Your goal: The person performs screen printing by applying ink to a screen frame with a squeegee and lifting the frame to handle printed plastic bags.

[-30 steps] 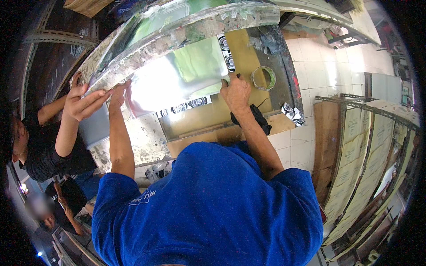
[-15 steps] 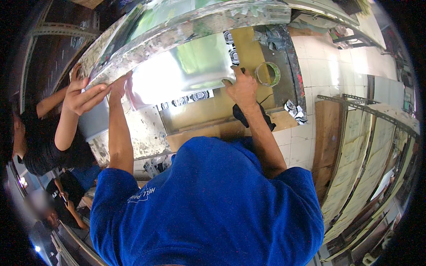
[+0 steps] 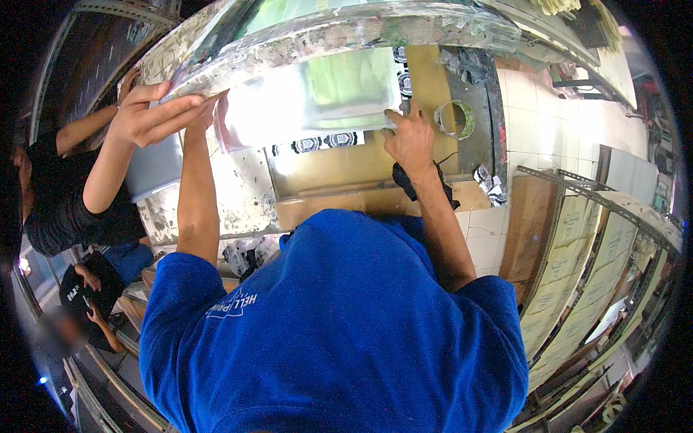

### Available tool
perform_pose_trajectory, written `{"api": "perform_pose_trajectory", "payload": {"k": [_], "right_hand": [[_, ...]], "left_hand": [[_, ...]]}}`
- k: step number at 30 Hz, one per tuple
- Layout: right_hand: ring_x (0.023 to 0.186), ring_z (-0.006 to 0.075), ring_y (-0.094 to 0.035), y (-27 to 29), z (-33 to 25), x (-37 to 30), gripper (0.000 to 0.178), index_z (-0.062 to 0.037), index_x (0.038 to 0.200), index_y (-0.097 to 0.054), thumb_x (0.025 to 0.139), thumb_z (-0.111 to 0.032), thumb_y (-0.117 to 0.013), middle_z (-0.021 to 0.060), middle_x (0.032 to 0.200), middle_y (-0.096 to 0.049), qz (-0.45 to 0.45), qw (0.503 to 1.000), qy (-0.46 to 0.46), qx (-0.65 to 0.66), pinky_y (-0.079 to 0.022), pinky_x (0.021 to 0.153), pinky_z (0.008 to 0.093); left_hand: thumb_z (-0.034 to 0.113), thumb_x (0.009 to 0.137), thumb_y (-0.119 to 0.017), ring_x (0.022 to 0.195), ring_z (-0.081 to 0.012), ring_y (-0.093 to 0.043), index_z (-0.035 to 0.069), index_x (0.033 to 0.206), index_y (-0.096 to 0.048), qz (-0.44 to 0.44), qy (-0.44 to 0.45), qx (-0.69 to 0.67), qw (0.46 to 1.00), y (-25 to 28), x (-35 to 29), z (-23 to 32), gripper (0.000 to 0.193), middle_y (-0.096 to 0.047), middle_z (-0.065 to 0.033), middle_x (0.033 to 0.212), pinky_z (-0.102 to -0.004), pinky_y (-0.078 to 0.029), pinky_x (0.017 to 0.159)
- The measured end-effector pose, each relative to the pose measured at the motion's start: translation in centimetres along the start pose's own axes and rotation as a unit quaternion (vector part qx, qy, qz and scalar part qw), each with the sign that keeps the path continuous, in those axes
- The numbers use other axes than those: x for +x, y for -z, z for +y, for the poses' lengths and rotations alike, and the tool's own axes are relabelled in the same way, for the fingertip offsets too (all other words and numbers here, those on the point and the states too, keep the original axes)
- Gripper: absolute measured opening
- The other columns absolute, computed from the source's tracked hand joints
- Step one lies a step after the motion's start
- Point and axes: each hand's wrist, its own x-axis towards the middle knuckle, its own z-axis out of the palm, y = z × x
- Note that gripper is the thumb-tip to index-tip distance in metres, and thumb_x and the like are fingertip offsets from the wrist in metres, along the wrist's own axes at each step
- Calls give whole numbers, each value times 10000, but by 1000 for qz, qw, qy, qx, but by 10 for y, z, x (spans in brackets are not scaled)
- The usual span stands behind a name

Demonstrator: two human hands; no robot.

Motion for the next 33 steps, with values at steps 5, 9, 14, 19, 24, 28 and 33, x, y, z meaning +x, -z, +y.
{"api": "perform_pose_trajectory", "payload": {"k": [5, 9, 14, 19, 24, 28, 33], "right_hand": [[993, 457, -639, -2, 2, 2, 414, -88, 1077, -763, 674, -178, -787, 272, 1142, -618, 36, 998, 45, -23, -501, 981, 507], [982, 449, -644, -2, 2, 5, 408, -92, 1059, -771, 669, -211, -765, 258, 1107, -638, 24, 999, 39, -14, -510, 970, 501], [1001, 410, -652, -5, 6, 6, 434, -110, 1078, -774, 668, -253, -783, 245, 1172, -638, 21, 999, 31, -30, -544, 868, 476], [985, 405, -658, -4, 3, 6, 434, -110, 1074, -777, 664, -250, -783, 242, 1147, -642, 31, 998, 35, -42, -545, 875, 468], [980, 409, -655, -8, 3, 5, 410, -100, 1056, -775, 666, -226, -771, 220, 1138, -637, 23, 999, 10, -27, -552, 859, 474], [971, 400, -660, -6, -1, 6, 412, -100, 1060, -774, 667, -226, -779, 220, 1128, -639, 4, 1000, -3, -30, -551, 865, 467], [960, 408, -664, -4, -1, 6, 428, -103, 1068, -773, 659, -229, -783, 232, 1101, -662, 19, 1000, 13, -15, -536, 898, 465]], "left_hand": [[-4, 877, -659, 1198, -96, -623, 73, 1155, -736, 3, -26, 62, 998, -7, -9, 2, 299, -686, 17, 1286, -280, -506, 990], [-10, 900, -640, 1203, -98, -622, 41, 1162, -720, 13, -10, -4, 1000, -6, -2, 5, 279, -686, -10, 1288, -274, -512, 980], [-30, 961, -580, 1220, -115, -616, -49, 1216, -659, -28, -75, 41, 996, -12, -9, 5, 268, -650, -52, 1339, -266, -513, 996], [-45, 989, -547, 1264, -129, -580, -126, 1276, -578, -39, -113, 142, 983, -13, -7, 8, 299, -593, -97, 1403, -249, -494, 1036], [-62, 967, -565, 1235, -138, -599, -130, 1280, -582, -36, -173, 200, 964, -11, -4, 4, 321, -611, -121, 1366, -248, -508, 1030], [-50, 959, -584, 1199, -155, -625, -163, 1275, -566, -26, -200, 232, 952, -13, -5, 3, 336, -622, -159, 1335, -251, -507, 1042], [-56, 959, -580, 1218, -142, -607, -159, 1292, -550, -53, -204, 180, 961, -11, -3, 3, 350, -586, -145, 1381, -240, -495, 1054]]}}
